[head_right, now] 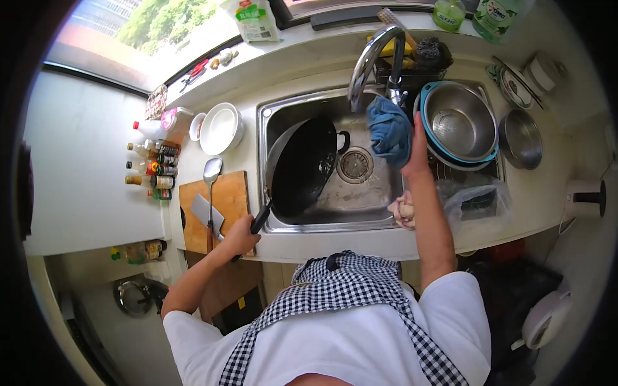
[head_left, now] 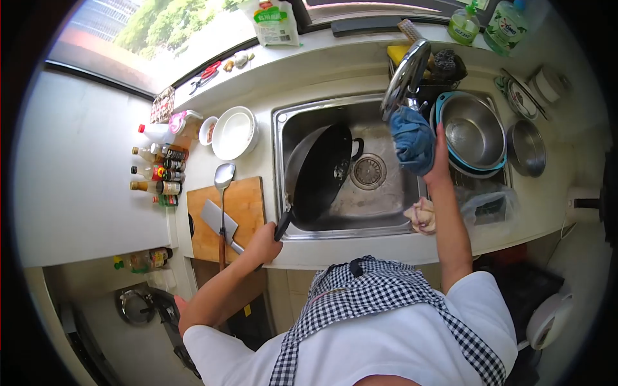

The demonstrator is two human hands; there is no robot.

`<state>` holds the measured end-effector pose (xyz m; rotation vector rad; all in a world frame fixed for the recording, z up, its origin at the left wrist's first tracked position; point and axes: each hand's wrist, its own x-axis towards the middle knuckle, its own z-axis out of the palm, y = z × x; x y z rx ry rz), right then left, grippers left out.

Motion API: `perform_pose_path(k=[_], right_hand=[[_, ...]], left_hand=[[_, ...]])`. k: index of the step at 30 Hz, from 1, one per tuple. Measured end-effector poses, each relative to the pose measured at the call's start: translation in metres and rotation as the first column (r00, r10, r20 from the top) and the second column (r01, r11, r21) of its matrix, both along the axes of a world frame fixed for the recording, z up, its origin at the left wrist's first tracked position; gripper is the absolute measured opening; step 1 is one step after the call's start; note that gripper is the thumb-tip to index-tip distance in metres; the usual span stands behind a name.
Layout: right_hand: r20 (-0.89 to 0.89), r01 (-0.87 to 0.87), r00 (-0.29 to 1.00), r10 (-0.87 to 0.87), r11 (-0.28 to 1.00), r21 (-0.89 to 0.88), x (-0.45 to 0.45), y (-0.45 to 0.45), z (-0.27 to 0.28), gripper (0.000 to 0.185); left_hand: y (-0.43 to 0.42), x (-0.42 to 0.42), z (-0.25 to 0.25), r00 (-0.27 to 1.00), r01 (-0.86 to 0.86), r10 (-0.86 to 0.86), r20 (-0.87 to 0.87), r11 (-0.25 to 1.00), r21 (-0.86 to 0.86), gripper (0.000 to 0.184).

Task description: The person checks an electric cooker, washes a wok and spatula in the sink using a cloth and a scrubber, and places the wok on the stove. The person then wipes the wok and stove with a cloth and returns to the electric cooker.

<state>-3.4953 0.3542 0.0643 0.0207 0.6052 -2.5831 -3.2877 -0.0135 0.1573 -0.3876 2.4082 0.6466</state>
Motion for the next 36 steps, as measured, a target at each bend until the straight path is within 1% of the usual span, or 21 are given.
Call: perform_pose_path(k=[2,3,6,7,9,10,12,13,14,16,17,20,21,24,25,28,29,32,33,34,36], right_hand=[[-0.060,0.006,0.998,-0.022,0.970,-0.242,0.025,-0.010,0.007,0.067],[0.028,0.086,0.996,-0.082,0.948,-0.305,0.030,-0.016,-0.015,0.071],[0.054,0.187,0.982,-0.180,0.921,-0.342,0.029,-0.038,-0.057,0.066],[0.098,0.212,0.977,-0.190,0.918,-0.335,0.028,-0.042,-0.069,0.062],[0.176,0.261,0.961,-0.214,0.911,-0.321,0.017,-0.046,-0.088,0.054],[0.173,0.241,0.965,-0.197,0.927,-0.288,0.017,-0.044,-0.094,0.052],[0.164,0.189,0.974,-0.154,0.956,-0.225,0.014,-0.041,-0.104,0.048],[0.250,0.173,0.962,-0.110,0.954,-0.244,0.016,-0.043,-0.101,0.048],[0.236,0.198,0.958,-0.163,0.971,-0.134,0.021,-0.044,-0.098,0.047],[0.190,0.247,0.947,-0.260,0.965,0.087,0.031,-0.048,-0.092,0.047],[0.218,0.254,0.934,-0.284,0.955,0.152,0.033,-0.051,-0.082,0.044],[0.305,0.139,0.929,-0.210,0.961,0.240,0.030,-0.053,-0.094,0.033],[0.312,0.142,0.920,-0.237,0.943,0.300,0.030,-0.056,-0.097,0.024],[0.326,0.113,0.903,-0.280,0.886,0.449,0.032,-0.059,-0.094,0.024],[0.250,0.189,0.906,-0.342,0.855,0.483,0.032,-0.064,-0.095,0.026],[0.309,0.236,0.835,-0.456,0.803,0.548,0.032,-0.069,-0.104,0.027],[0.261,0.268,0.820,-0.510,0.743,0.613,0.035,-0.072,-0.103,0.023],[0.232,0.227,0.855,-0.464,0.736,0.638,0.045,-0.067,-0.105,0.020],[0.172,0.234,0.869,-0.464,0.691,0.685,0.045,-0.069,-0.134,0.025],[0.204,0.219,0.865,-0.459,0.710,0.670,0.051,-0.067,-0.128,0.026],[0.265,0.184,0.861,-0.435,0.751,0.634,0.065,-0.066,-0.118,0.027]], left_hand=[[0.000,0.003,0.000,1.000,0.013,-0.012,0.028,1.000,-0.020,0.017],[0.001,0.004,0.001,1.000,0.016,-0.016,0.026,1.000,-0.019,0.020],[0.009,-0.001,0.011,0.991,-0.020,0.023,0.134,0.999,-0.025,0.022],[0.013,-0.003,0.014,0.990,-0.021,0.025,0.136,0.999,-0.034,0.023],[0.008,0.000,0.007,0.997,0.043,-0.041,0.067,0.999,-0.025,0.023],[0.009,0.002,0.006,0.997,0.071,-0.070,0.039,0.997,-0.017,0.023],[0.009,0.001,0.007,0.996,0.029,-0.027,0.087,0.999,-0.014,0.023],[0.009,0.000,0.008,0.994,0.008,-0.007,0.113,1.000,-0.014,0.022],[0.008,0.000,0.007,0.994,0.012,-0.011,0.113,1.000,-0.010,0.022],[0.008,0.000,0.005,0.994,0.017,-0.017,0.110,1.000,-0.003,0.022],[0.009,0.001,0.006,0.993,0.011,-0.010,0.118,1.000,-0.008,0.022],[0.015,0.003,0.008,0.992,-0.008,0.010,0.125,1.000,-0.016,0.022],[0.016,0.004,0.008,0.993,-0.011,0.013,0.120,1.000,-0.014,0.022],[0.021,0.006,0.009,0.991,-0.028,0.030,0.129,1.000,-0.015,0.022],[0.022,0.006,0.009,0.990,-0.034,0.036,0.134,0.999,-0.017,0.022],[0.022,0.012,0.005,0.995,-0.018,0.020,0.096,1.000,-0.024,0.022],[0.022,0.012,0.003,0.997,0.022,-0.020,0.072,0.999,-0.032,0.023],[0.018,0.018,-0.003,0.994,0.109,-0.108,0.010,0.992,-0.065,0.025],[0.015,0.020,-0.008,0.993,0.117,-0.118,-0.004,0.990,-0.077,0.025],[0.011,0.023,-0.014,0.992,0.121,-0.124,-0.019,0.988,-0.091,0.026],[0.001,0.028,-0.025,0.972,0.205,-0.217,-0.094,0.972,-0.116,0.028]])
